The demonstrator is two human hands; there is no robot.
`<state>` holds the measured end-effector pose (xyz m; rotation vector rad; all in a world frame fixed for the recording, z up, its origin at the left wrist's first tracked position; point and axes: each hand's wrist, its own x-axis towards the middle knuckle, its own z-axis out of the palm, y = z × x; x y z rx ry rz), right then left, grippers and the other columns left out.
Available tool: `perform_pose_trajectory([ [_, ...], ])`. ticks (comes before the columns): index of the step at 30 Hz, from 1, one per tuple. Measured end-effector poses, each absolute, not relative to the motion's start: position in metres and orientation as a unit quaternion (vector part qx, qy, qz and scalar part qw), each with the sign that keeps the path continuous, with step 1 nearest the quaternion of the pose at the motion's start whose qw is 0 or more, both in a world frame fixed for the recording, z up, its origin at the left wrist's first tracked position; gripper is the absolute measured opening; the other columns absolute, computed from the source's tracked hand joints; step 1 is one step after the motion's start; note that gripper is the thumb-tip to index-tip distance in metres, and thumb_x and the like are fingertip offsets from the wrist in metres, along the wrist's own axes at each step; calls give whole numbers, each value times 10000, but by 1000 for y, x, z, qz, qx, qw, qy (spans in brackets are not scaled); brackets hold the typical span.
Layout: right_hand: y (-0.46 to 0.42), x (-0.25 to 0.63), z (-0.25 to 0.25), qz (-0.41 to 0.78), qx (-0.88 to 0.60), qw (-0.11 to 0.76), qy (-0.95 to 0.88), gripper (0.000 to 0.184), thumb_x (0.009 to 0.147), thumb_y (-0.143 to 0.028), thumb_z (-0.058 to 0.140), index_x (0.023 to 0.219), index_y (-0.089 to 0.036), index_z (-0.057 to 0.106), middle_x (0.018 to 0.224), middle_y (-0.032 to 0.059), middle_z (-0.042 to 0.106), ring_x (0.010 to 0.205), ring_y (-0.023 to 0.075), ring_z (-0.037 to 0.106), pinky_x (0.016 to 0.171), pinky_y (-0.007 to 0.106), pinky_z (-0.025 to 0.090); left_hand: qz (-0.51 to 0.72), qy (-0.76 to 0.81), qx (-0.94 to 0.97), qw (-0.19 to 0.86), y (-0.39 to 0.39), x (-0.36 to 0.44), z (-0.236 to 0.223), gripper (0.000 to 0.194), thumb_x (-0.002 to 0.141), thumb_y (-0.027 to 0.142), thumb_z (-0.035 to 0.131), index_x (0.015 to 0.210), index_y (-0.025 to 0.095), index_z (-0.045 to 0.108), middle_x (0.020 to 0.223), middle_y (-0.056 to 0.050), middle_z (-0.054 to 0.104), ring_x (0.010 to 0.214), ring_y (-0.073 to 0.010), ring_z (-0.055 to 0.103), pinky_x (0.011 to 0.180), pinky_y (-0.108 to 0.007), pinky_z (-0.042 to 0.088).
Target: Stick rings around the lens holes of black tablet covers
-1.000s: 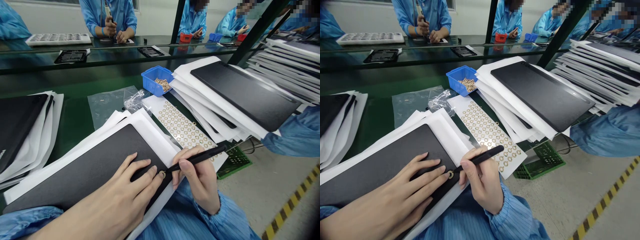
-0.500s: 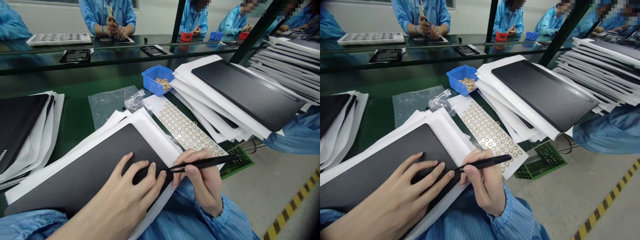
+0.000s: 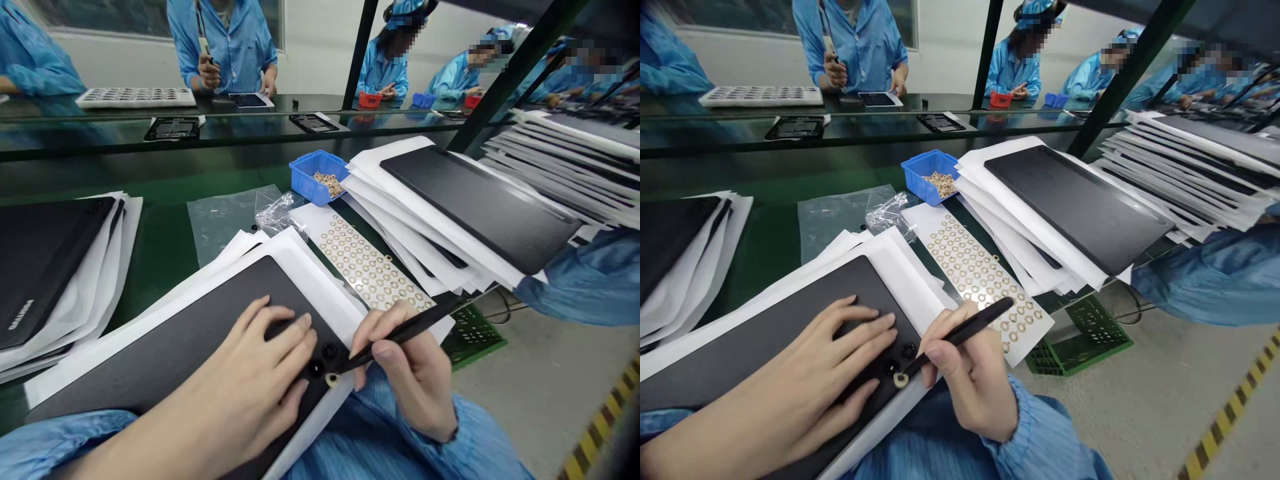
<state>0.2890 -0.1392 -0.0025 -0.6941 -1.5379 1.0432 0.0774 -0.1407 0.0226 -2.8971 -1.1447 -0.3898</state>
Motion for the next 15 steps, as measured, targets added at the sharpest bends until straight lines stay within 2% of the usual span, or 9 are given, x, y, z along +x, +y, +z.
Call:
perform_pose_trajectory([
  [3,-116,300,33,347,-318,525,-710,79,945,-252,472,889,-214,513,721,-6,566,542,108,588,503,248,493,-143,-466,-873,36,-124,62,16,481,931,398,387,1278,85,498,1354,-142,474,1258,-361,348,1025,-543,327],
  [6,-60,301,70,220,-368,509,-746,133,932,-315,498,865,-201,498,694,-7,581,553,118,594,557,266,506,-117,-521,-846,-6,-109,49,13,631,942,492,314,1389,50,375,1405,-197,396,1294,-360,348,1023,-535,360],
  [8,-9,292,82,171,-359,543,-740,136,926,-326,497,884,-206,450,724,-9,576,571,126,609,581,277,514,-95,-512,-852,-54,-105,45,14,635,947,502,304,1435,97,315,1433,-172,371,1310,-329,356,1041,-498,365],
  [10,44,277,81,147,-378,565,-718,108,950,-309,416,913,-208,413,779,10,575,628,141,630,648,305,525,-91,-494,-861,-80,-107,45,18,598,946,488,330,1448,166,307,1463,-133,345,1327,-310,346,1066,-475,345],
  [12,87,262,68,117,-452,530,-708,63,949,-242,359,915,-204,396,830,43,581,735,170,636,743,347,518,-101,-475,-869,-98,-112,45,22,563,942,467,369,1443,214,324,1471,-112,344,1326,-302,353,1066,-459,348],
  [15,125,250,43,113,-483,492,-716,92,857,-174,471,816,-207,396,770,62,577,788,233,617,802,429,488,-111,-447,-877,-138,-114,39,31,539,928,437,428,1428,253,352,1464,-90,368,1323,-289,364,1058,-431,358],
])
